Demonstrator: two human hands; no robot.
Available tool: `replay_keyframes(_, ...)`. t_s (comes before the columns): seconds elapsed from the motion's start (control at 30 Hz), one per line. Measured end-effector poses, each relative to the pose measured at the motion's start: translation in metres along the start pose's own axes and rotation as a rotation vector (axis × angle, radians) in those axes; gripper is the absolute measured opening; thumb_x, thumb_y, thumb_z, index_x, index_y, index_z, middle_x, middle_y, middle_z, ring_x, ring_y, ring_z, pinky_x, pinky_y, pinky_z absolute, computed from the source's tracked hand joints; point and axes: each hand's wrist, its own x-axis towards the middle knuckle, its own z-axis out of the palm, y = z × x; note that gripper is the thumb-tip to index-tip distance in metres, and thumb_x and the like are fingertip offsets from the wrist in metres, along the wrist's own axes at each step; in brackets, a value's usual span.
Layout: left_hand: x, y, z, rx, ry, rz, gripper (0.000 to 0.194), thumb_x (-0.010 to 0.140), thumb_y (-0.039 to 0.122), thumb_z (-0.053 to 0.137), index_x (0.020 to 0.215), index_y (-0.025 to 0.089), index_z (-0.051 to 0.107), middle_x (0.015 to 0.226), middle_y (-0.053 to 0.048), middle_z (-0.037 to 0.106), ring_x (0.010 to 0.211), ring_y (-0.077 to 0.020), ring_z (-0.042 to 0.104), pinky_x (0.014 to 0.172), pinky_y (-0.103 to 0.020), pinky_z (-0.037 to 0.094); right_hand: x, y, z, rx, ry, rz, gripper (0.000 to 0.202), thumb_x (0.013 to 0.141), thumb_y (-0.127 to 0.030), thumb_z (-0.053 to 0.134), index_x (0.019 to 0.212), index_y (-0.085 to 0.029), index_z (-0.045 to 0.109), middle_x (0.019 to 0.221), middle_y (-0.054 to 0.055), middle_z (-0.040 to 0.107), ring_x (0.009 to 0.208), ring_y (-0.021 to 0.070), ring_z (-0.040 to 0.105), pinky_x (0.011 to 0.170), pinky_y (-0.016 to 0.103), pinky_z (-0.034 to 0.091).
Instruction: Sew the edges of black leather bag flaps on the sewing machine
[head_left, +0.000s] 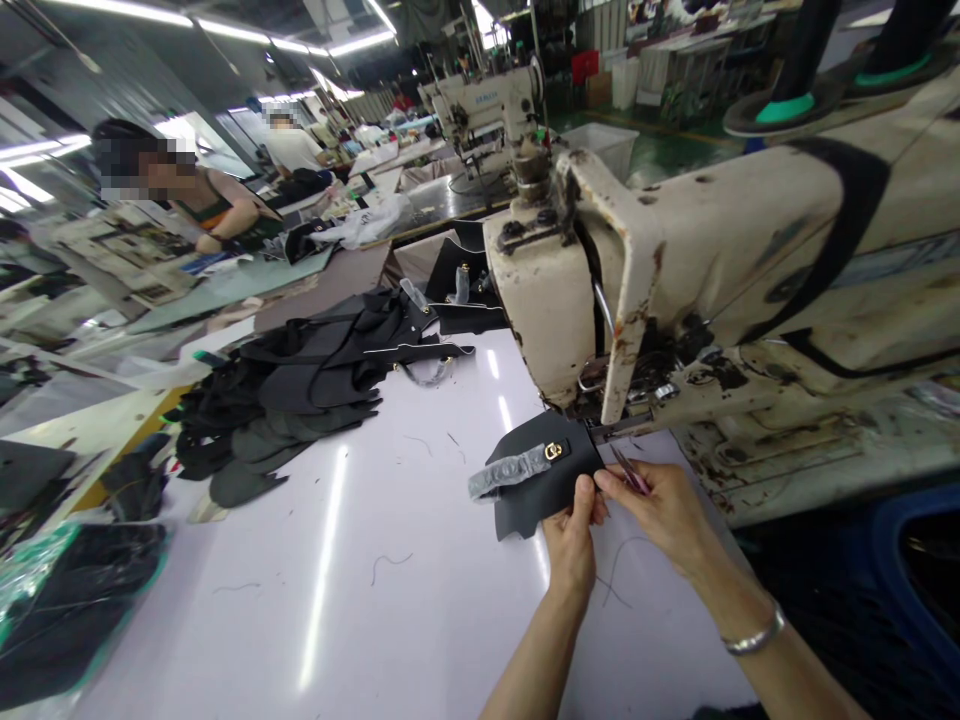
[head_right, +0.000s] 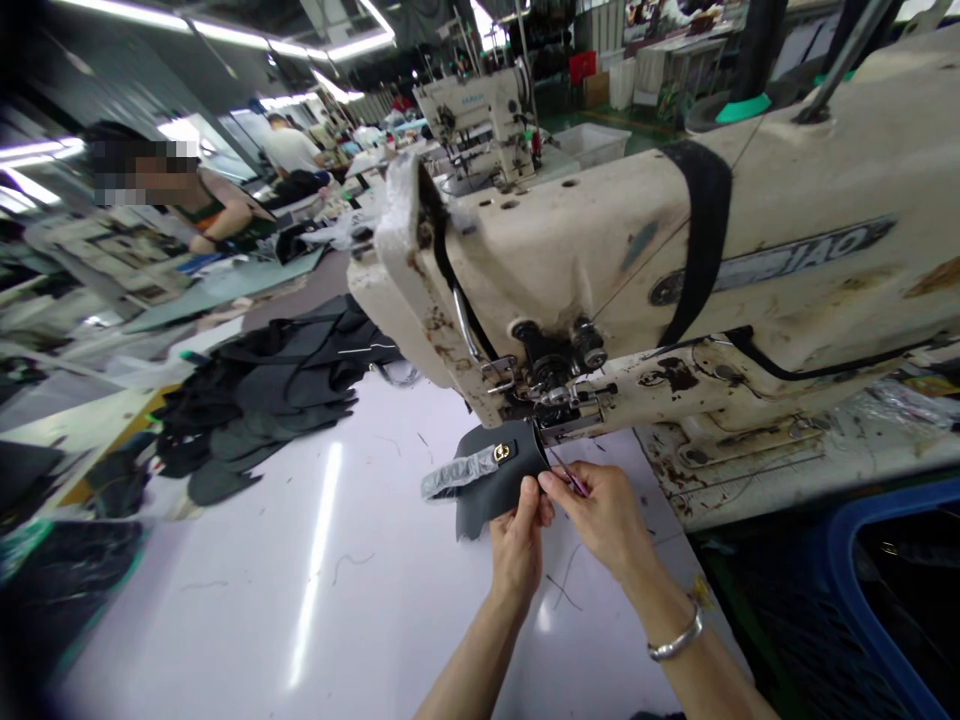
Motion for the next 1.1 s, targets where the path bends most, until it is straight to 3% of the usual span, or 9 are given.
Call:
replay_keyframes(0.1,-0.014,0.014,-0.009,0.166,-0.193,-0.104,0.070,0.095,0.074,0.047,0.053,0.019,0.058,0.052,-0.003,0.055,0.051,-0.0138,0.048,0.055,-0.028,0.039,-0.001,0.003,0.003,-0.108,0.110,-0.042,0.047,0.093,-0.052,0.065,0.058,-0.020,0.064,0.057,0.003,0.063,0.056,0.0158,0.054,0.057,0.027,0.041)
replay_keyframes(0.17,-0.030,0.029,-0.021,0.327,-0.262,-0.061,0.071,0.100,0.068,0.041,0.051,0.020,0.059,0.051,-0.005,0.058,0.047,-0.0149,0.050,0.052,-0.029,0.039,-0.001,0.003,0.002,-0.084,0.148,-0.043,0.045,0.090,-0.052,0.068,0.058,-0.020,0.064,0.058,0.003,0.063,0.057,0.0162,0.054,0.056,0.027,0.040)
replay_keyframes(0.3,-0.051,0.060,-0.050,0.688,0.027,0.420,0.045,0.104,0.043,0.049,0.069,0.023,0.070,0.071,-0.006,0.069,0.067,-0.0206,0.065,0.067,-0.032,0.051,0.000,0.004,0.002,-0.004,0.140,-0.004,0.041,0.084,-0.052,0.073,0.060,-0.019,0.069,0.059,0.003,0.063,0.059,0.0171,0.055,0.058,0.028,0.040)
replay_keyframes(0.37,-0.045,0.069,-0.059,0.853,0.086,0.529,0.030,0.103,0.037,0.049,0.098,0.024,0.076,0.103,-0.010,0.076,0.101,-0.0275,0.070,0.092,-0.041,0.055,0.001,0.005,0.004,0.045,0.141,0.011,0.041,0.082,-0.051,0.075,0.056,-0.020,0.067,0.057,0.002,0.060,0.059,0.0168,0.053,0.059,0.029,0.039)
replay_keyframes(0.43,-0.028,0.075,-0.061,1.004,0.037,0.505,0.038,0.104,0.038,0.047,0.132,0.022,0.068,0.137,-0.013,0.068,0.136,-0.0319,0.056,0.116,-0.052,0.043,0.001,0.006,0.005,0.095,0.140,0.026,0.043,0.082,-0.050,0.076,0.054,-0.020,0.063,0.056,0.001,0.056,0.060,0.0162,0.050,0.059,0.029,0.038)
replay_keyframes(0.57,0.019,0.087,-0.050,1.122,-0.164,0.468,0.058,0.105,0.047,0.044,0.159,0.024,0.041,0.161,-0.013,0.049,0.158,-0.0295,0.028,0.128,-0.055,0.024,0.000,0.012,0.007,0.135,0.148,0.057,0.045,0.081,-0.051,0.077,0.054,-0.020,0.061,0.056,0.000,0.052,0.060,0.0158,0.045,0.060,0.030,0.034)
replay_keyframes(0.67,0.045,0.102,-0.037,1.172,-0.273,0.535,0.055,0.101,0.052,0.052,0.151,0.029,0.052,0.159,-0.008,0.052,0.155,-0.0302,0.034,0.129,-0.056,0.018,-0.001,0.014,0.006,0.097,0.144,0.047,0.046,0.084,-0.052,0.076,0.055,-0.020,0.060,0.057,0.000,0.051,0.061,0.0160,0.045,0.060,0.030,0.034)
replay_keyframes(0.8,0.058,0.114,-0.024,1.183,-0.271,0.540,0.038,0.097,0.052,0.061,0.125,0.030,0.072,0.142,-0.007,0.067,0.144,-0.0311,0.049,0.126,-0.055,0.024,-0.002,0.014,0.005,0.046,0.144,0.015,0.046,0.088,-0.050,0.072,0.055,-0.021,0.058,0.058,0.000,0.050,0.060,0.0159,0.045,0.060,0.030,0.034)
replay_keyframes(1.1,0.057,0.121,-0.019,1.334,-0.259,0.618,0.033,0.100,0.051,0.057,0.114,0.027,0.075,0.131,-0.005,0.072,0.140,-0.0297,0.052,0.126,-0.055,0.025,0.003,0.019,0.006,0.030,0.145,-0.015,0.046,0.088,-0.050,0.073,0.055,-0.020,0.059,0.057,-0.001,0.051,0.060,0.0153,0.046,0.060,0.029,0.033)
